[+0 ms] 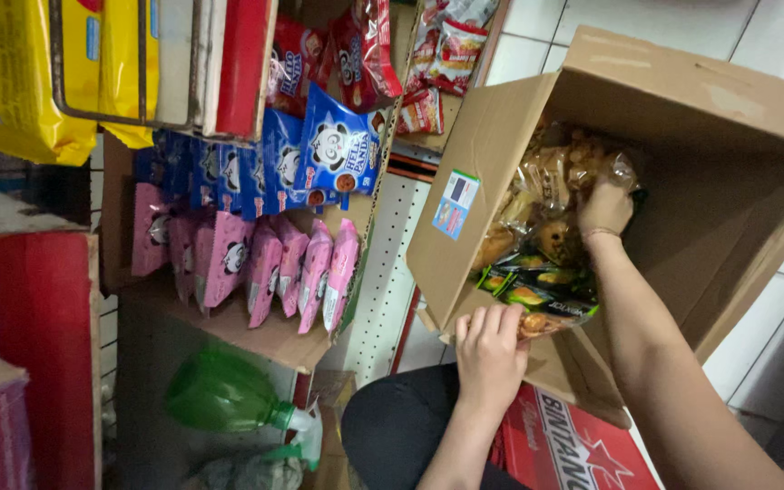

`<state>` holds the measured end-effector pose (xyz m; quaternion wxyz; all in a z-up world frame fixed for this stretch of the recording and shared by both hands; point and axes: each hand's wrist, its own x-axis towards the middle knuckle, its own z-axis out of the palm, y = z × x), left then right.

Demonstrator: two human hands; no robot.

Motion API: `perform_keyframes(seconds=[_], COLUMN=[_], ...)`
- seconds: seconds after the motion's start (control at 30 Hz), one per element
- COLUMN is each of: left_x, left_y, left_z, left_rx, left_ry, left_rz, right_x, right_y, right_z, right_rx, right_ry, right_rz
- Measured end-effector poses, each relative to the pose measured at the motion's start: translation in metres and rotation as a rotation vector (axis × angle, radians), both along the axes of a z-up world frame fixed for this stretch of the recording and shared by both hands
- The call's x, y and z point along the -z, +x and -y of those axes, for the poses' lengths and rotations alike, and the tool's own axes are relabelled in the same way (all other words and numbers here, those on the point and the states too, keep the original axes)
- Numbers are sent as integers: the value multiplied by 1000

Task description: The person is restocking shelves in a convenience store. They transfer packaged cookies from a cardboard box into a green basket and then use a barcode scanner to scan and place chocolate bars onto a shelf.

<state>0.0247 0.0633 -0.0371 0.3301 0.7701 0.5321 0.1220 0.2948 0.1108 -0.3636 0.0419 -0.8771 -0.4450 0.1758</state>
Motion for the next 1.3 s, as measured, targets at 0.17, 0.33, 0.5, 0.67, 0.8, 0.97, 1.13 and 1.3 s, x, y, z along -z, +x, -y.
perform_keyframes(seconds=[0.17, 0.33, 0.5, 0.67, 0.8, 0.97, 1.13, 1.3], left_x=[1, 4, 13, 24, 28, 4, -71, -160], left_y=[4, 9, 12, 6, 4, 7, 10, -8], left_z=[-2, -7, -14, -16, -12, 2, 28, 64], left_rx=[8, -131, -419, -519, -587, -836, -765, -653], left_ry=[-20, -102, -211, -386, -449, -693, -804, -865], left_rz=[-18, 67, 292, 468, 621, 976, 1250, 1492], right_x=[-5, 18, 24, -33, -113, -231, -350, -431], right_y=[5, 2, 4, -7, -30, -56, -66, -75], right_z=[-16, -19, -18, -13, 6, 64, 121, 156], right_rx=[21, 13, -27, 167, 246, 350, 321, 322], right_ry=[-108, -10, 267, 481, 774, 760, 782, 782], right_rz=[-102, -64, 79, -138, -306, -590, -950, -1234])
